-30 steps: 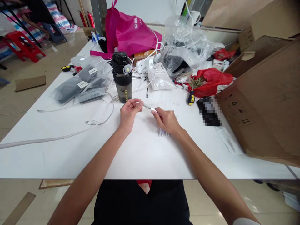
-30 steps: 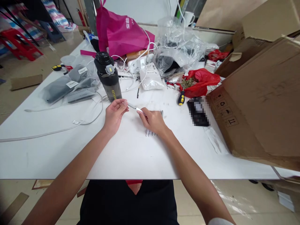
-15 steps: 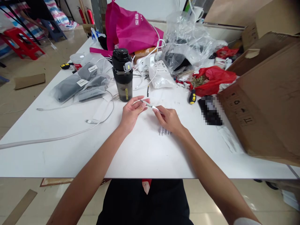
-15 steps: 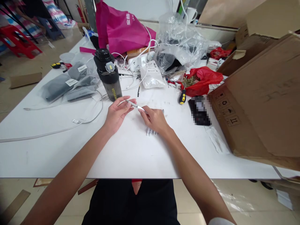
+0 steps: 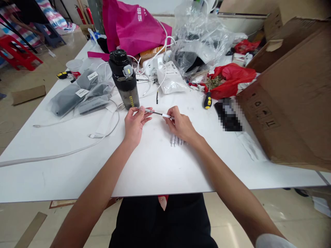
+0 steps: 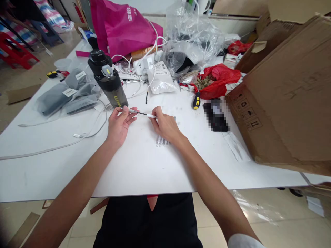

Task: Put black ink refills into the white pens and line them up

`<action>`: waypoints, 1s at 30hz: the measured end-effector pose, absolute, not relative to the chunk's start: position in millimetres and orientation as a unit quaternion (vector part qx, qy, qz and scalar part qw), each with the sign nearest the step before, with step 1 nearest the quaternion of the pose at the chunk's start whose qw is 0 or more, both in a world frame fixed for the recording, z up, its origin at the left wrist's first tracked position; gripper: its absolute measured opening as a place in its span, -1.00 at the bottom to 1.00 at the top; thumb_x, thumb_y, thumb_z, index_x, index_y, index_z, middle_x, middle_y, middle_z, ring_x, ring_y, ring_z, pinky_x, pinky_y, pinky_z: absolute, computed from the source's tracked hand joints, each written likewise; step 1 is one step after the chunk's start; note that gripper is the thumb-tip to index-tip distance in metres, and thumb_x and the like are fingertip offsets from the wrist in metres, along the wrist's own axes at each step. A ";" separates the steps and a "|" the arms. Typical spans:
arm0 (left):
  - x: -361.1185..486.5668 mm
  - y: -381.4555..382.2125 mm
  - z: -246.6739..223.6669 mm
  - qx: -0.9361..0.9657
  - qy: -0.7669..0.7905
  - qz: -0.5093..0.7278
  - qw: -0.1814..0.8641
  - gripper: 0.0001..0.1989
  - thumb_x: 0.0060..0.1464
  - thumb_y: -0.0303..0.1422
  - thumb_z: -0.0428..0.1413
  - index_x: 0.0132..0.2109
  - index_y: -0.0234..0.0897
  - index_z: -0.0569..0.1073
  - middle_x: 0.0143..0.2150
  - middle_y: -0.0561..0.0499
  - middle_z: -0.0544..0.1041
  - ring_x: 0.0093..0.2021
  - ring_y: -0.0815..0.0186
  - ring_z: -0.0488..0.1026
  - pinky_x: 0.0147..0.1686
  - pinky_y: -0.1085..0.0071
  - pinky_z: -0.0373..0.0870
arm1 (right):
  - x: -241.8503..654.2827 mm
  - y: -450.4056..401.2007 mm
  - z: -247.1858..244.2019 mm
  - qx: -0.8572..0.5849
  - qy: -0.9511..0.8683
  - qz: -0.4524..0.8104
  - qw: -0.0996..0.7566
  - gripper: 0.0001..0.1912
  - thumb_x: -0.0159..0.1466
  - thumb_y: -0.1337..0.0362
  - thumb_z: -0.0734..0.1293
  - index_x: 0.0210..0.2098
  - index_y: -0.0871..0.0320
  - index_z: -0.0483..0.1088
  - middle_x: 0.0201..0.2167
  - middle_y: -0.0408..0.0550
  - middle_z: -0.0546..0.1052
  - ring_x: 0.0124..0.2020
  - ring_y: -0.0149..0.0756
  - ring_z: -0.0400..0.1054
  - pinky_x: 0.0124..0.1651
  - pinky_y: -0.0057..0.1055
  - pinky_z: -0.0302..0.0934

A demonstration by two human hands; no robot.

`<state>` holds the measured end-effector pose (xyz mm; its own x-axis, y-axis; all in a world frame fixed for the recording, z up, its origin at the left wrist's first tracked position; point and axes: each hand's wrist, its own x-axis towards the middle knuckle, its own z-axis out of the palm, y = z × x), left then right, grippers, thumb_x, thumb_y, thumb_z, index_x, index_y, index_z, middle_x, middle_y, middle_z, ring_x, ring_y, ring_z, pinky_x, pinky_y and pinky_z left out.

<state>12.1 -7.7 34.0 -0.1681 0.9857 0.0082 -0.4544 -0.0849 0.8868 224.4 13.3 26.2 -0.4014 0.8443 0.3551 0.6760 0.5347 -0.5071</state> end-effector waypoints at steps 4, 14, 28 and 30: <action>11.2 -6.3 33.8 0.330 0.397 0.661 0.544 -0.51 0.22 0.03 0.38 -0.14 -0.14 0.29 -0.06 -0.09 0.76 0.04 0.14 0.74 -0.01 0.30 0.53 | 223.0 8.9 35.7 -0.432 -0.849 0.085 0.293 -0.63 0.63 0.02 0.20 0.21 0.06 0.47 -0.13 0.01 0.72 -0.33 -0.23 0.53 -0.29 -0.34 0.15; 14.9 -10.1 32.2 0.372 0.403 0.614 0.568 -0.52 0.29 0.07 0.32 -0.09 -0.12 0.27 -0.07 -0.05 0.78 -0.04 0.19 0.74 -0.14 0.35 0.53 | 219.2 5.8 33.8 -0.410 -0.856 0.058 0.309 -0.62 0.65 0.11 0.18 0.19 0.04 0.59 -0.10 -0.01 0.73 -0.26 -0.25 0.57 -0.30 -0.35 0.18; 7.8 -0.7 32.6 0.334 0.362 0.688 0.532 -0.54 0.30 0.03 0.32 -0.12 -0.13 0.26 -0.20 -0.01 0.74 -0.19 0.28 0.72 -0.13 0.37 0.56 | 222.0 8.8 33.1 -0.411 -0.839 0.052 0.352 -0.60 0.63 0.04 0.21 0.01 0.12 0.61 -0.16 -0.03 0.74 -0.51 -0.36 0.37 -0.36 -0.33 0.18; 8.3 -1.7 32.8 0.337 0.360 0.687 0.534 -0.53 0.29 0.04 0.32 -0.12 -0.13 0.26 -0.21 -0.01 0.74 -0.20 0.28 0.72 -0.13 0.36 0.57 | 221.7 8.7 33.4 -0.412 -0.840 0.053 0.349 -0.60 0.63 0.04 0.20 0.01 0.11 0.61 -0.16 -0.03 0.74 -0.51 -0.35 0.37 -0.36 -0.33 0.18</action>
